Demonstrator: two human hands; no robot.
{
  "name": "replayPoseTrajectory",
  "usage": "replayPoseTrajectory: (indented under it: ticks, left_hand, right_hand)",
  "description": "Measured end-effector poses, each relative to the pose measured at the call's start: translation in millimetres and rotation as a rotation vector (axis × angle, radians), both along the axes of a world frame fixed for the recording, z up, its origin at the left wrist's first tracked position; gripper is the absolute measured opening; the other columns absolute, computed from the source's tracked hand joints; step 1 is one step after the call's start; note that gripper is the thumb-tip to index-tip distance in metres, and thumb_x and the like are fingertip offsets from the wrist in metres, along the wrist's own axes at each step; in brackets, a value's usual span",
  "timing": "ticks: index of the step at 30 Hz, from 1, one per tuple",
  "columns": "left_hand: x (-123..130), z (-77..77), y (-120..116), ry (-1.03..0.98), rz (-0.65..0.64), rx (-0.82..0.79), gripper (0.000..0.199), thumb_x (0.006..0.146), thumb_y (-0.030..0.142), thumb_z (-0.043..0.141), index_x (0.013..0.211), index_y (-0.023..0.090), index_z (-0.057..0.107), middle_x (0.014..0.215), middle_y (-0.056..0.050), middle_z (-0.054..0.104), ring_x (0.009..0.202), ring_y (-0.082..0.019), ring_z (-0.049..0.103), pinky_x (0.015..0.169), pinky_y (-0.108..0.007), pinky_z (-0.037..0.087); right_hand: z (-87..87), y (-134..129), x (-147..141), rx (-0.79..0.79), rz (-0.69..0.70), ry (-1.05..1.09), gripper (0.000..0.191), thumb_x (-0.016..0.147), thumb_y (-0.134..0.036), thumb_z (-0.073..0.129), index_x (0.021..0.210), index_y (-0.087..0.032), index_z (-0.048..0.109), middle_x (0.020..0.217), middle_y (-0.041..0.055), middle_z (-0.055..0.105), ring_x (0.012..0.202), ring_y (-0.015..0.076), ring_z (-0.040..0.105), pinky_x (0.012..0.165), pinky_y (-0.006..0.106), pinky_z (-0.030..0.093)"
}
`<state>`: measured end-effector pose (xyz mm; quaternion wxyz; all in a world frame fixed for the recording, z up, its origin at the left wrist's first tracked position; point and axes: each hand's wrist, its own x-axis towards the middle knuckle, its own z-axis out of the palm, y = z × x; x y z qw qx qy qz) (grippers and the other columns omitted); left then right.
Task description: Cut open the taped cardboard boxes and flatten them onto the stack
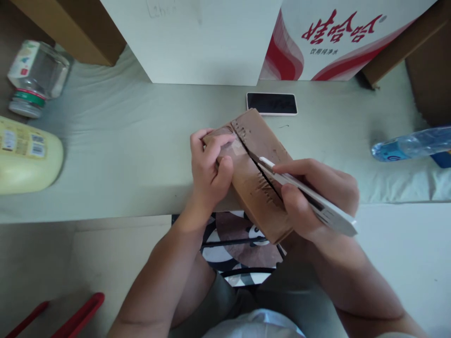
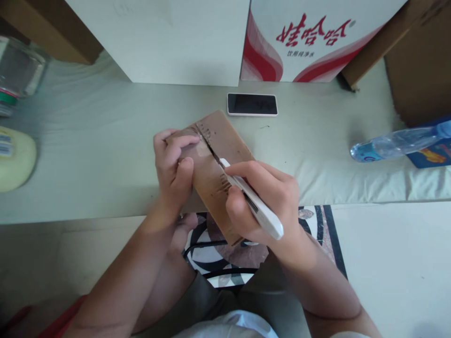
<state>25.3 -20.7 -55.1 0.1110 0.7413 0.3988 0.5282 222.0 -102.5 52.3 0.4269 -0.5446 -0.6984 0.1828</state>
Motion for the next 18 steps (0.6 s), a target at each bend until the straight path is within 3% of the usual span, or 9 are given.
replayPoseTrajectory:
  ticks: [4, 8, 14, 18]
  left_hand:
    - [0.5, 2.8, -7.0, 0.03, 0.047, -0.057, 0.047, 0.111, 0.054, 0.038, 0.129, 0.027, 0.071, 0.128, -0.013, 0.067, 0.131, -0.033, 0.06, 0.115, -0.056, 0.054]
    - [-0.8, 3.3, -12.0, 0.014, 0.082, -0.102, 0.055, 0.109, 0.065, 0.04, 0.129, 0.025, 0.072, 0.133, -0.014, 0.064, 0.133, -0.034, 0.061, 0.116, -0.056, 0.053]
    - [-4.4, -2.2, -2.7, -0.276, -0.031, -0.206, 0.066, 0.097, 0.075, 0.064, 0.146, 0.031, 0.06, 0.141, -0.012, 0.066, 0.135, -0.036, 0.063, 0.118, -0.054, 0.05]
    - [-3.7, -2.2, 6.7, -0.468, -0.046, -0.293, 0.061, 0.091, 0.077, 0.071, 0.132, 0.031, 0.069, 0.13, -0.008, 0.069, 0.129, -0.034, 0.066, 0.11, -0.049, 0.054]
  right_hand:
    - [-1.9, 0.9, 1.8, -0.02, 0.017, -0.001, 0.015, 0.089, -0.018, 0.062, 0.092, -0.022, 0.076, 0.077, 0.0015, 0.076, 0.059, 0.0142, 0.065, 0.058, 0.028, 0.053]
    - [-5.7, -0.1, 4.9, 0.009, 0.006, 0.076, 0.015, 0.089, -0.02, 0.062, 0.091, -0.022, 0.077, 0.07, -0.0005, 0.072, 0.054, 0.0131, 0.06, 0.056, 0.028, 0.051]
    - [-16.6, -1.0, 10.3, -0.01, -0.056, 0.242, 0.017, 0.092, -0.029, 0.062, 0.093, -0.025, 0.078, 0.068, 0.0, 0.069, 0.054, 0.0157, 0.059, 0.051, 0.03, 0.047]
    - [-22.9, 1.4, 14.2, -0.006, 0.009, 0.416, 0.019, 0.09, -0.03, 0.061, 0.093, -0.025, 0.079, 0.071, 0.001, 0.069, 0.054, 0.0156, 0.056, 0.05, 0.031, 0.046]
